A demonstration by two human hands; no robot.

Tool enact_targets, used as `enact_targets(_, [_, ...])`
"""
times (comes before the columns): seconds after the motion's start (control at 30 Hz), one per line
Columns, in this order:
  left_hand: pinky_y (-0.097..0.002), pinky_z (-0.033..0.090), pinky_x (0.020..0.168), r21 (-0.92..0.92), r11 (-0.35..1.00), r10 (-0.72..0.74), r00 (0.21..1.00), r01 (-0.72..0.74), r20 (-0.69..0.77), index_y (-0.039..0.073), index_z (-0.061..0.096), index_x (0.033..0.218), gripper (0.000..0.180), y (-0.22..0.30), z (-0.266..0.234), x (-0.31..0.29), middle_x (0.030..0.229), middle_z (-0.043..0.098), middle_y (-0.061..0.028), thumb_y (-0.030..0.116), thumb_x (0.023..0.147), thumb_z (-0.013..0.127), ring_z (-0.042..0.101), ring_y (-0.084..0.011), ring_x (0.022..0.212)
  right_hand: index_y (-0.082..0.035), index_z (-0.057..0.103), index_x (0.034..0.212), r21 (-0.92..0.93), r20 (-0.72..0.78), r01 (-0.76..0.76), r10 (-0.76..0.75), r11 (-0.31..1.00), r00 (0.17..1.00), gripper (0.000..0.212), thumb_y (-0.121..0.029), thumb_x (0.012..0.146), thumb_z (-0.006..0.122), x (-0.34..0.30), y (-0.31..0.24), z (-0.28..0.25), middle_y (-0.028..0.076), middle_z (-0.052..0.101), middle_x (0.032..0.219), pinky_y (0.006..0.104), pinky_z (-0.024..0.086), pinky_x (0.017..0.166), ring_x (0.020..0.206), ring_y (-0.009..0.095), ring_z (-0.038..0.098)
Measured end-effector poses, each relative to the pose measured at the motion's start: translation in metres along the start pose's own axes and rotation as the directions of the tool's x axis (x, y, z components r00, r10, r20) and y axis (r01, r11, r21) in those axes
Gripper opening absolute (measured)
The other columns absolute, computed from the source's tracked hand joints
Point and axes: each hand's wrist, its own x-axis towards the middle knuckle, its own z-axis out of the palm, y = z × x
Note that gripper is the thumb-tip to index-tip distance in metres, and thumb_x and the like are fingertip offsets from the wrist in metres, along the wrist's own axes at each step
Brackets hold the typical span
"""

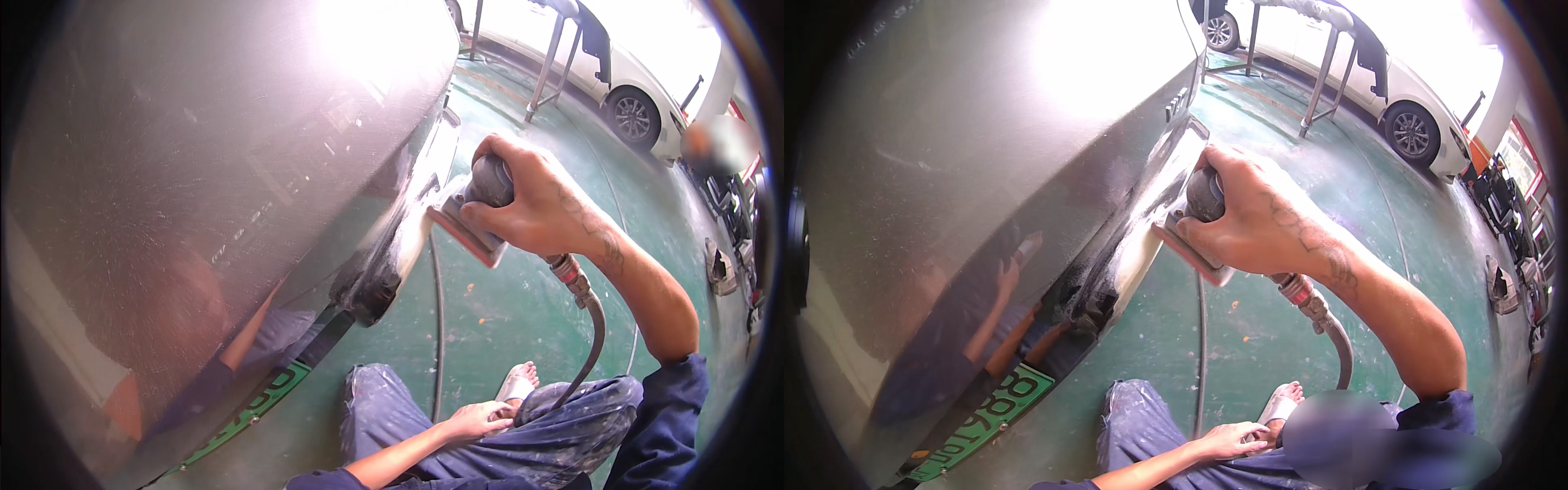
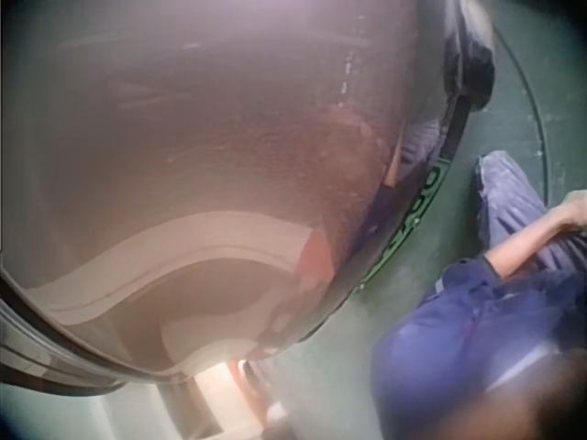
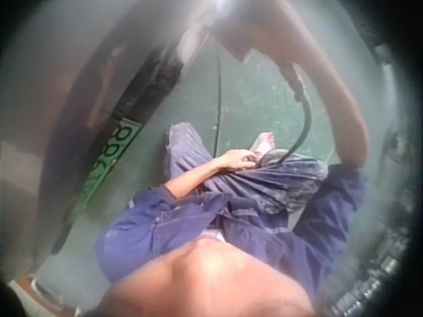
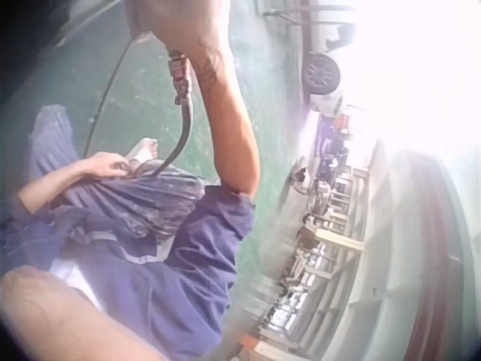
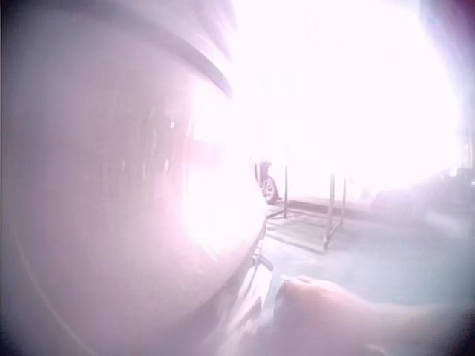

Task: The person uses a handheld electric polisher to smooth the surface of a car's rear bumper. They move the tool in circular motions over a taped-off area, then wipe the surface with their hand to check the finish.

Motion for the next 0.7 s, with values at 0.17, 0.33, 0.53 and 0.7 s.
enact_targets(0.17, [-0.0402,0.054,0.106,-0.002,1.000,0.021,0.998,-0.021,-0.057,0.014,0.063,0.149,0.068,-0.008,0.000,-0.001,0.138,0.073,-0.0113,0.062,0.102,0.064,0.069,-0.0294,0.127,0.001,0.062,0.109,-0.037,-0.008,0.040,-0.040,0.999,0.999,0.040,-0.019,0.082,0.084,0.005,0.005,0.001,0.014,0.067,0.081,0.0398,0.052,0.068,0.072,0.022,0.063])
enact_targets(0.33, [-0.0392,0.053,0.105,-0.079,0.996,0.042,0.996,-0.048,-0.080,0.012,0.065,0.142,0.060,-0.006,-0.007,-0.006,0.132,0.075,-0.0093,0.056,0.102,0.065,0.070,-0.0271,0.123,0.002,0.063,0.108,0.036,0.037,-0.046,0.044,0.998,0.998,0.039,-0.020,0.083,0.083,0.013,0.003,0.000,0.015,0.068,0.084,0.0386,0.054,0.071,0.074,0.021,0.065])
enact_targets(0.53, [-0.0385,0.053,0.102,-0.125,0.987,0.076,0.984,-0.097,-0.160,0.008,0.066,0.136,0.053,-0.014,-0.009,-0.002,0.125,0.075,-0.0090,0.048,0.102,0.069,0.070,-0.0232,0.119,0.003,0.063,0.110,0.044,0.095,-0.005,0.001,0.999,0.995,0.039,-0.021,0.085,0.081,0.016,-0.009,-0.004,0.016,0.072,0.087,0.0391,0.057,0.075,0.079,0.021,0.069])
enact_targets(0.7, [-0.0388,0.053,0.102,-0.111,0.989,0.072,0.976,-0.096,-0.205,0.006,0.067,0.133,0.053,-0.015,-0.012,-0.004,0.128,0.073,-0.0103,0.047,0.100,0.071,0.068,-0.0241,0.121,0.004,0.063,0.111,-0.018,0.118,0.006,-0.004,1.000,0.993,0.041,-0.022,0.085,0.081,0.017,-0.010,-0.005,0.018,0.071,0.089,0.0409,0.057,0.077,0.081,0.026,0.070])
